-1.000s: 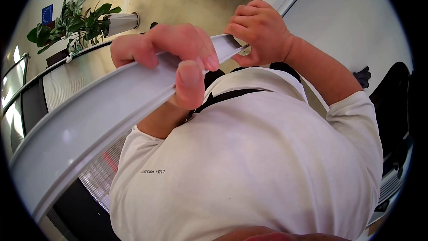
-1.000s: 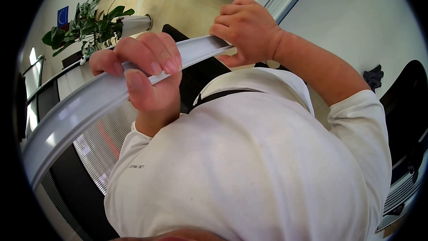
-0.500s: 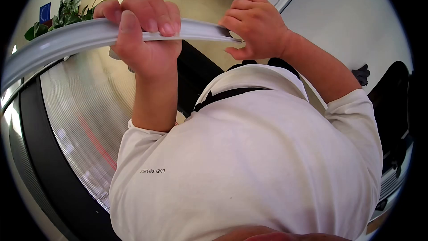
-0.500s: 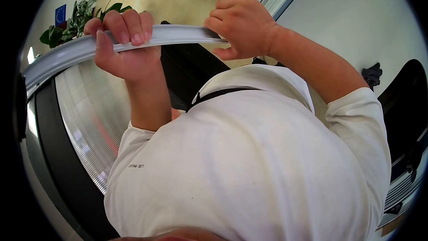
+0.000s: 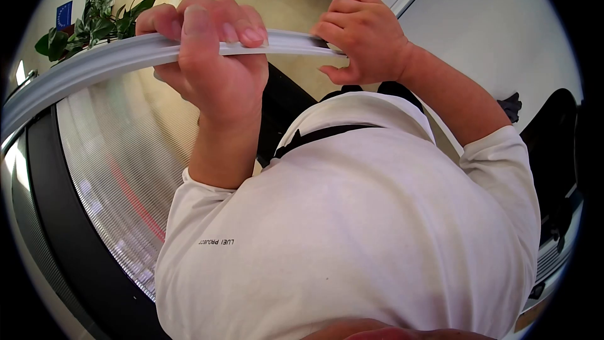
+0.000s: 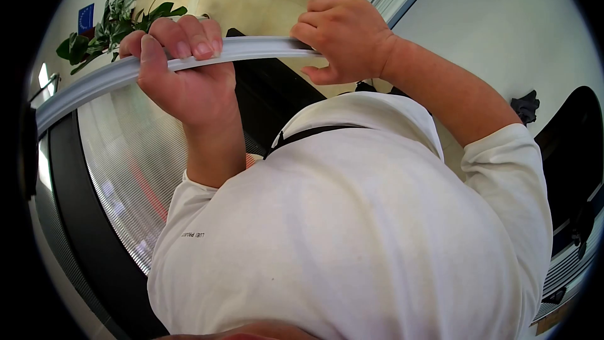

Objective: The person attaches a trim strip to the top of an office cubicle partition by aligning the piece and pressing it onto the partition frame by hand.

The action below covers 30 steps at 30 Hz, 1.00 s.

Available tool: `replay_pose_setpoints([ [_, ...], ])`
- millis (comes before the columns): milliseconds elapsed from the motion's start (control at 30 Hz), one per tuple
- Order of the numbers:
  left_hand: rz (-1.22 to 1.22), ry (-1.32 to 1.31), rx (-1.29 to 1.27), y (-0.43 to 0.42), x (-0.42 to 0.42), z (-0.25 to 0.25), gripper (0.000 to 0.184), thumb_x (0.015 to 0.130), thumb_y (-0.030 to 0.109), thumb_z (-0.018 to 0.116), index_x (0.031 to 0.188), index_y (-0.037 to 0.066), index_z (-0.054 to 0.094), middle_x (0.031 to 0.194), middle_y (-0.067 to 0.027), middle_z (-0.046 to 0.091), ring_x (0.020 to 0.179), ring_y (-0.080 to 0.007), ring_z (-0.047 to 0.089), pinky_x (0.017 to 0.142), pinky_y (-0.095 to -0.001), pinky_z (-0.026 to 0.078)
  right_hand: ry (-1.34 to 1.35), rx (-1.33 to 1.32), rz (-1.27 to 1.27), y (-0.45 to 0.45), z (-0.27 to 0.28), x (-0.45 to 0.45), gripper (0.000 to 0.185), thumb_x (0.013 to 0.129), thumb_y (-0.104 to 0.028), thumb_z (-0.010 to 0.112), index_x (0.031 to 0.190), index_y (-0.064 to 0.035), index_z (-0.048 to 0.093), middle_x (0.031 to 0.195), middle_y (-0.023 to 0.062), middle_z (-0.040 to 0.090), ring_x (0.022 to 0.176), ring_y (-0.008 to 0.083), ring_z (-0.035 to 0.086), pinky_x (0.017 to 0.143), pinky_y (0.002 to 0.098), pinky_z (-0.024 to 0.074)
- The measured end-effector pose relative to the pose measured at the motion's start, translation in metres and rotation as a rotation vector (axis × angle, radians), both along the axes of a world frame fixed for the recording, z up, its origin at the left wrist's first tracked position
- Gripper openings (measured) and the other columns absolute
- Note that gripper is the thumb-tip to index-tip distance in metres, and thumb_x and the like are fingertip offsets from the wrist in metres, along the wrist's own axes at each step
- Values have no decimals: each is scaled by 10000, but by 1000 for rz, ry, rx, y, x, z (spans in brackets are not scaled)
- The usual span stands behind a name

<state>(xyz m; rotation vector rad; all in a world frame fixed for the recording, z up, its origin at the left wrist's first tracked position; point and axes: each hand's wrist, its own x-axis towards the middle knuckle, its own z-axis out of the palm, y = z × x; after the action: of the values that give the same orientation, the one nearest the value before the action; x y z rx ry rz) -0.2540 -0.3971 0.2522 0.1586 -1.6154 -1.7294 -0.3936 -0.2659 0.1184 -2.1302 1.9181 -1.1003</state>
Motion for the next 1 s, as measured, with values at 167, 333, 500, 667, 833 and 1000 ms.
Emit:
replay_pose_setpoints([
  [167, 10, -25, -13, 2, 2, 2, 170, 1072, 144, 442, 1067, 216, 597, 725, -17, 516, 569, -162, 533, 526, -316, 475, 22, -23, -5, 0, -2, -4, 365, 749, -423, 789, 961, -142, 692, 893, -17, 684, 943, 177, 650, 946, 365, 499],
  [333, -76, 20, -69, 7, 4, -3, 134, 1092, 185, 469, 1148, 210, 588, 750, -29, 529, 590, -169, 544, 547, -321, 500, 22, -30, 21, -1, -2, -5, 363, 753, -415, 796, 967, -143, 683, 900, -20, 679, 952, 179, 645, 958, 372, 495],
  [500, -163, 22, -124, 3, 6, -3, 135, 1106, 225, 499, 1210, 222, 584, 774, -34, 535, 610, -173, 550, 572, -324, 521, 22, -25, 24, -1, -2, -5, 364, 752, -414, 799, 972, -149, 679, 909, -24, 678, 962, 177, 641, 973, 379, 488],
  [667, -105, 3, -116, 5, 5, -4, 139, 1110, 246, 521, 1231, 225, 586, 779, -28, 534, 612, -164, 554, 572, -322, 522, 32, -36, 23, -2, -3, -5, 360, 752, -413, 797, 971, -154, 676, 913, -32, 675, 961, 174, 637, 974, 378, 484],
  [833, -118, 4, -121, 8, 2, -7, 154, 1112, 244, 526, 1249, 228, 595, 784, -27, 534, 611, -166, 553, 571, -321, 522, 11, -30, 31, 3, -6, -7, 352, 752, -400, 803, 971, -157, 674, 918, -35, 674, 962, 170, 637, 962, 379, 481],
  [1000, -134, 11, -116, 10, -1, -9, 161, 1111, 235, 525, 1253, 228, 601, 788, -27, 538, 610, -165, 552, 566, -322, 520, -15, -68, 12, 4, -10, -7, 337, 726, -343, 813, 974, -155, 683, 918, -26, 681, 946, 186, 643, 930, 376, 494],
])
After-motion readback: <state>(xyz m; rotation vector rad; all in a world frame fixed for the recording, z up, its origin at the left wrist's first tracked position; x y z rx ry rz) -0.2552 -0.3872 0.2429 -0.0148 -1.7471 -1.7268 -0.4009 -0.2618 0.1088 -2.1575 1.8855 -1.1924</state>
